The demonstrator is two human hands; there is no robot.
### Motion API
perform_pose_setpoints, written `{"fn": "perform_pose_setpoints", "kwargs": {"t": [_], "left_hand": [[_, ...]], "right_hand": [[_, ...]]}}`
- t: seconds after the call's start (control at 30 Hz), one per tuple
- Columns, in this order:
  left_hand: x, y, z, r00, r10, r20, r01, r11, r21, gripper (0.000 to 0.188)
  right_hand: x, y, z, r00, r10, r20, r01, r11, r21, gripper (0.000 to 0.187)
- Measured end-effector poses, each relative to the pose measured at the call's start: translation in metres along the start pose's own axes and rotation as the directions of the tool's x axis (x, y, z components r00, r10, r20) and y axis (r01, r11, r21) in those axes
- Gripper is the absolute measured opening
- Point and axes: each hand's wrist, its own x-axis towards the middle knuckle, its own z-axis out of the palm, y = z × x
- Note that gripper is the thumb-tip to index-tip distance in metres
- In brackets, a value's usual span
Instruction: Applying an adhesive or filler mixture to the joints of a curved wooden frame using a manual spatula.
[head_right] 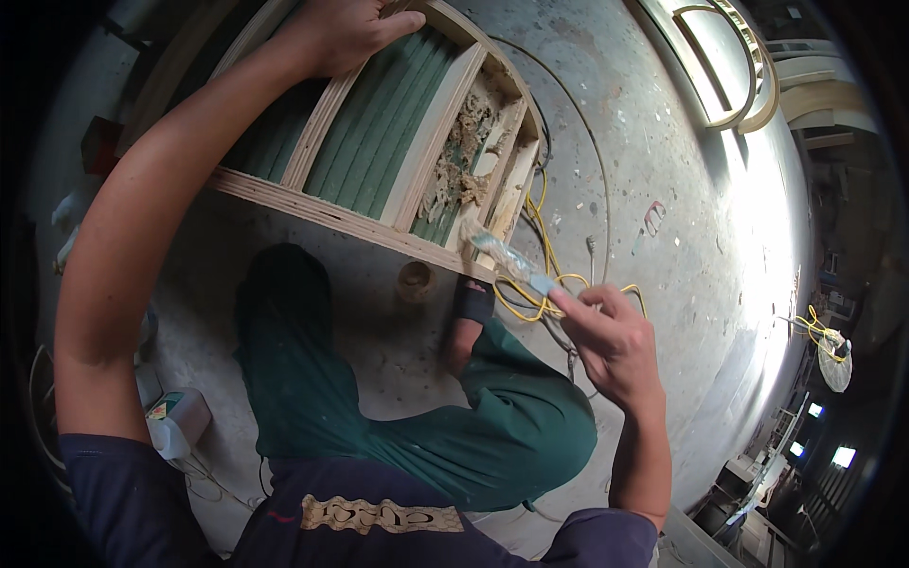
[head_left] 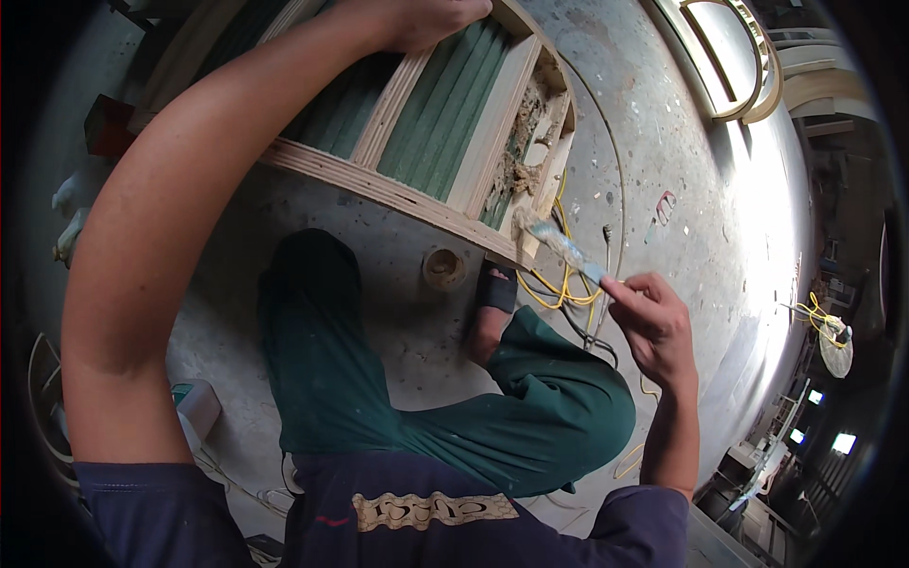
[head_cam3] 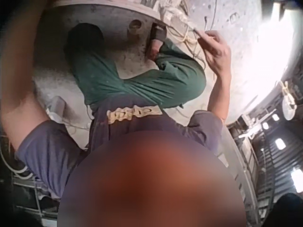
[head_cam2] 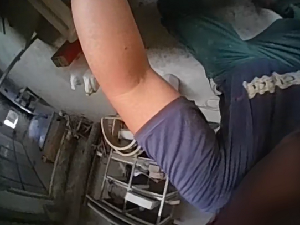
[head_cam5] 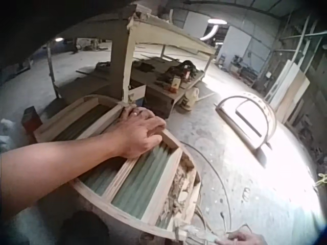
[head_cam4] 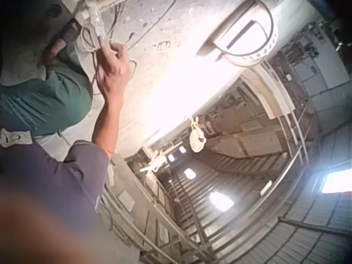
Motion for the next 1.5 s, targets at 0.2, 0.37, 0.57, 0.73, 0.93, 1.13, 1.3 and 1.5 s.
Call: {"fn": "perform_pose_setpoints", "kwargs": {"t": [0.2, 0.37, 0.57, 0.73, 0.93, 1.13, 1.3, 1.5], "left_hand": [[-0.002, -0.012, 0.002, 1.0, -0.015, -0.006, 0.015, 1.0, 0.019, 0.048], [-0.002, -0.006, 0.001, 1.0, -0.012, 0.012, 0.012, 1.0, -0.003, 0.049], [-0.001, -0.001, -0.002, 0.999, -0.041, 0.002, 0.041, 0.997, 0.069, 0.05], [0.004, -0.011, 0.009, 0.999, -0.02, -0.027, 0.022, 0.996, 0.082, 0.049], [0.008, -0.027, 0.017, 0.999, 0.017, -0.027, -0.015, 0.996, 0.085, 0.049], [0.008, -0.003, 0.009, 0.999, -0.045, 0.005, 0.045, 0.996, 0.079, 0.05], [0.008, -0.008, 0.01, 0.999, -0.034, -0.042, 0.041, 0.983, 0.177, 0.049], [0.008, -0.012, 0.011, 0.998, 0.004, -0.06, 0.005, 0.988, 0.156, 0.047]], "right_hand": [[0.006, -0.001, 0.004, 0.994, -0.038, 0.099, 0.052, 0.988, -0.144, 0.046], [0.007, 0.035, 0.012, 0.993, -0.096, 0.068, 0.078, 0.969, 0.235, 0.043], [0.036, 0.089, 0.093, 0.97, 0.164, 0.178, -0.233, 0.428, 0.873, 0.044], [0.052, 0.103, 0.135, 0.976, 0.068, 0.207, -0.211, 0.052, 0.976, 0.047], [0.073, 0.099, 0.146, 0.987, 0.046, 0.152, -0.157, 0.122, 0.98, 0.032], [0.093, 0.093, 0.133, 0.992, -0.049, 0.116, -0.098, 0.275, 0.956, 0.029], [0.104, 0.079, 0.132, 0.996, 0.026, 0.081, -0.085, 0.38, 0.921, 0.025], [0.096, 0.09, 0.137, 0.995, 0.067, 0.078, -0.101, 0.486, 0.868, 0.021]]}}
